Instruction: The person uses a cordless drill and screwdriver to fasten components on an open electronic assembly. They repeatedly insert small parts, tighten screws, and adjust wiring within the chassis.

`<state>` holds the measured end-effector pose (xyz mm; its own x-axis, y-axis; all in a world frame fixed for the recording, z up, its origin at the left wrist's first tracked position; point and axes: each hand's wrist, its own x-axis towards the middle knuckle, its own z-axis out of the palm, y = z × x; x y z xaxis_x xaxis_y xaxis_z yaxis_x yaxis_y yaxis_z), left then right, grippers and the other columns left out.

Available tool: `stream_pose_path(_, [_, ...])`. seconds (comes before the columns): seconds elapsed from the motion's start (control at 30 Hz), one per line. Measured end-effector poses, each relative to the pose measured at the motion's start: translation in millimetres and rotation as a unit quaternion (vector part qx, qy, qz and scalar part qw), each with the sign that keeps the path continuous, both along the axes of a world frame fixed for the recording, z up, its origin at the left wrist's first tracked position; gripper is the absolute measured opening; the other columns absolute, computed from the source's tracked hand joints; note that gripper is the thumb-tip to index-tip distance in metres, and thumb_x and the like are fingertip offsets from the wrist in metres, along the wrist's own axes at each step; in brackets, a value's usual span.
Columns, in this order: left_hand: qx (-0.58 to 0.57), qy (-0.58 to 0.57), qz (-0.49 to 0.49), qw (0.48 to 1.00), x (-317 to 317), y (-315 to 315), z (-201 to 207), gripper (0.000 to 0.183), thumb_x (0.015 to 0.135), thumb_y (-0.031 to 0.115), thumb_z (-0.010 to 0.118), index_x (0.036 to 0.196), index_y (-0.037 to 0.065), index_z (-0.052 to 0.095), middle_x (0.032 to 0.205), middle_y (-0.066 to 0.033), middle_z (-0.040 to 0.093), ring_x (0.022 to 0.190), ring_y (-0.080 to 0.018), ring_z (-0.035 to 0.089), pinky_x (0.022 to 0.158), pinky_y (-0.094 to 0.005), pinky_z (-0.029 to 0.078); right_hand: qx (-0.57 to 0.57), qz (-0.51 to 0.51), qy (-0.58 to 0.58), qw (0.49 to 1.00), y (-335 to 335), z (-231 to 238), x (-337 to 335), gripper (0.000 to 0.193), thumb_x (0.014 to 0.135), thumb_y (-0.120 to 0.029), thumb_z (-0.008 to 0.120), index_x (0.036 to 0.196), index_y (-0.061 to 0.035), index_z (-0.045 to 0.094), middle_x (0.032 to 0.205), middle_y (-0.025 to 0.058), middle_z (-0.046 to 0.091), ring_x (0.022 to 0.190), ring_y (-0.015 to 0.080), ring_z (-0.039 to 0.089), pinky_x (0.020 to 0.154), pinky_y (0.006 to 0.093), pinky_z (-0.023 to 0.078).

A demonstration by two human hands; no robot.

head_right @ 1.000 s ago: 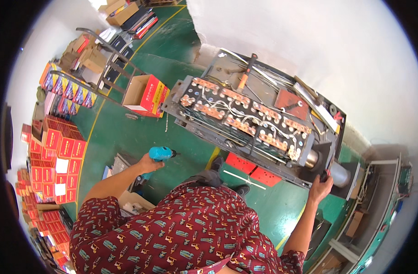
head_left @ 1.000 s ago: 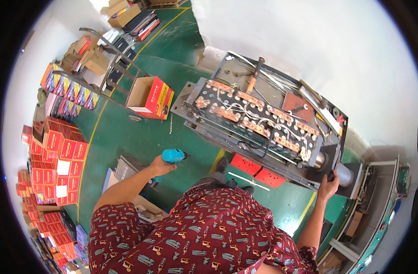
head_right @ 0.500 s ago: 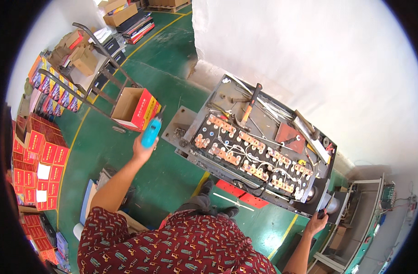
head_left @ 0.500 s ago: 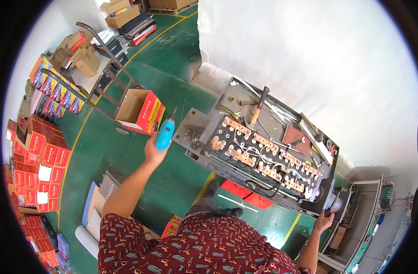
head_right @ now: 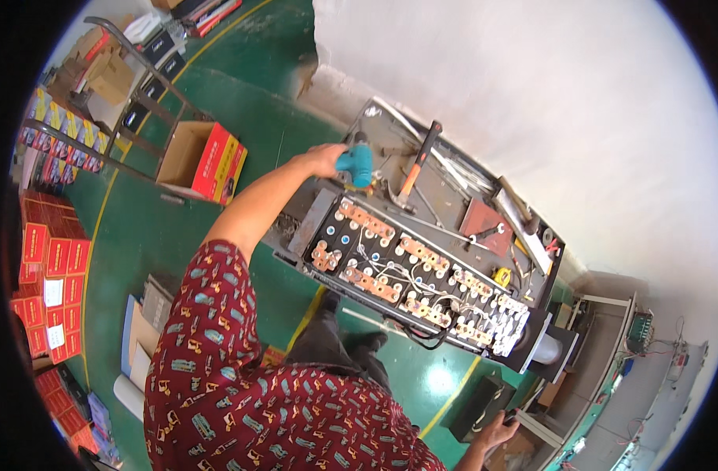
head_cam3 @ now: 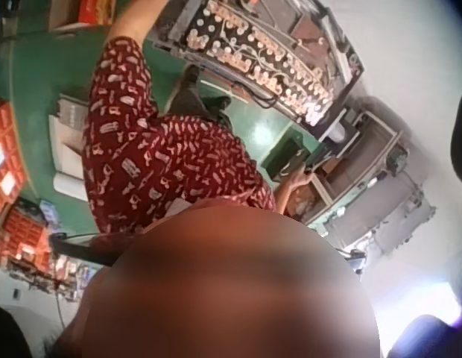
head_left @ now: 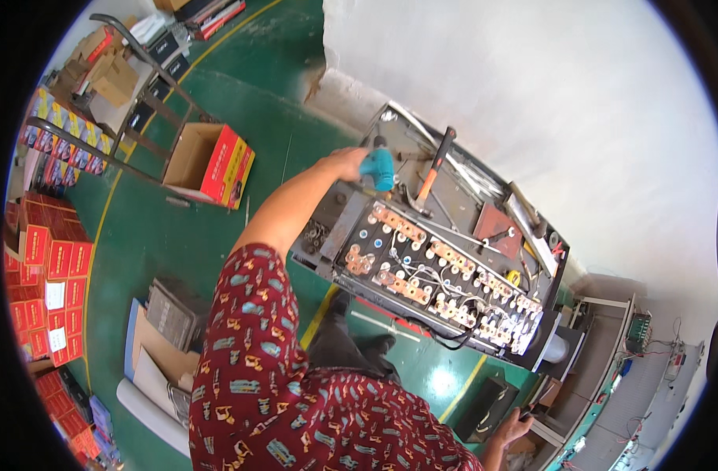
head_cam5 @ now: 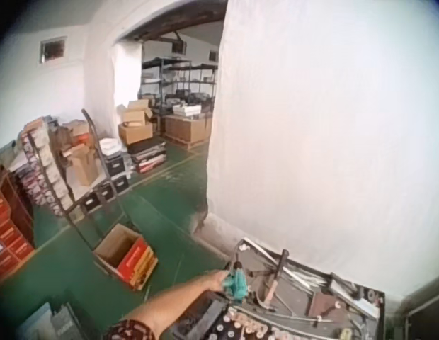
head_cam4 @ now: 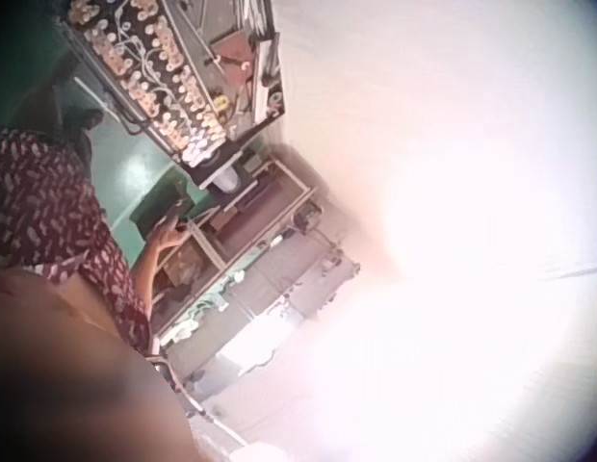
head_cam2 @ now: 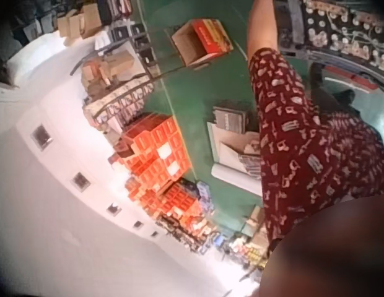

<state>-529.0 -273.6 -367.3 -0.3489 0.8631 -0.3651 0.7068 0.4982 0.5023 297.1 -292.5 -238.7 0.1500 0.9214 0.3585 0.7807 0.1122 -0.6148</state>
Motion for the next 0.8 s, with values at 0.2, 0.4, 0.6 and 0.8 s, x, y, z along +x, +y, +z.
stream_pose_path(0.2, [-0.025, -0.002, -0.092, 0.995, 6.2, 8.6, -44.8, 0.073, 0.078, 0.009, 0.076, 0.146, 0.014, 0.053, 0.14, -0.0165, 0.062, 0.132, -0.0353, 0.058, 0.106, -0.0459, 0.048, -0.187, -0.028, -0.015, 0.982, -65.5, -13.9, -11.1, 0.026, 0.094, -0.02, 0.067, 0.095, 0.0023, 0.053, 0.081, 0.0042, 0.051, 0.075, 0.0165, 0.047, 0.065, 0.0335, 0.042])
stream_pose_path(0.4, [0.099, -0.052, -0.006, 0.994, -16.2, -34.0, -29.2, 0.04, 0.087, 0.003, 0.068, 0.127, 0.006, 0.068, 0.124, -0.0187, 0.071, 0.116, -0.0324, 0.068, 0.098, -0.0401, 0.054, -0.282, 0.077, 0.054, 0.955, -80.9, -32.5, -58.6, 0.027, 0.095, -0.015, 0.07, 0.088, -0.0047, 0.046, 0.072, 0.0029, 0.051, 0.056, 0.0111, 0.045, 0.048, 0.0289, 0.042])
stream_pose_path(0.6, [0.454, 0.075, 0.396, 0.795, 33.3, -180.8, -1.7, 0.014, 0.094, 0.008, 0.067, 0.106, 0.001, 0.071, 0.098, -0.0165, 0.075, 0.089, -0.0303, 0.074, 0.079, -0.0381, 0.056, -0.392, 0.2, 0.01, 0.898, -88.3, -54.1, -77.7, 0.044, 0.089, -0.007, 0.073, 0.126, 0.0029, 0.051, 0.077, 0.0033, 0.054, 0.068, 0.0114, 0.049, 0.064, 0.0299, 0.046])
stream_pose_path(0.8, [0.297, 0.033, 0.467, 0.832, 145.5, -280.8, -28.4, 0.014, 0.092, 0.014, 0.072, 0.1, 0.002, 0.073, 0.087, -0.0165, 0.074, 0.081, -0.0303, 0.073, 0.074, -0.0382, 0.055, -0.55, 0.345, 0.055, 0.758, -74.2, -63.0, -103.5, 0.048, 0.095, -0.009, 0.069, 0.137, 0.0021, 0.048, 0.09, 0.0032, 0.055, 0.078, 0.0122, 0.051, 0.07, 0.0281, 0.046])
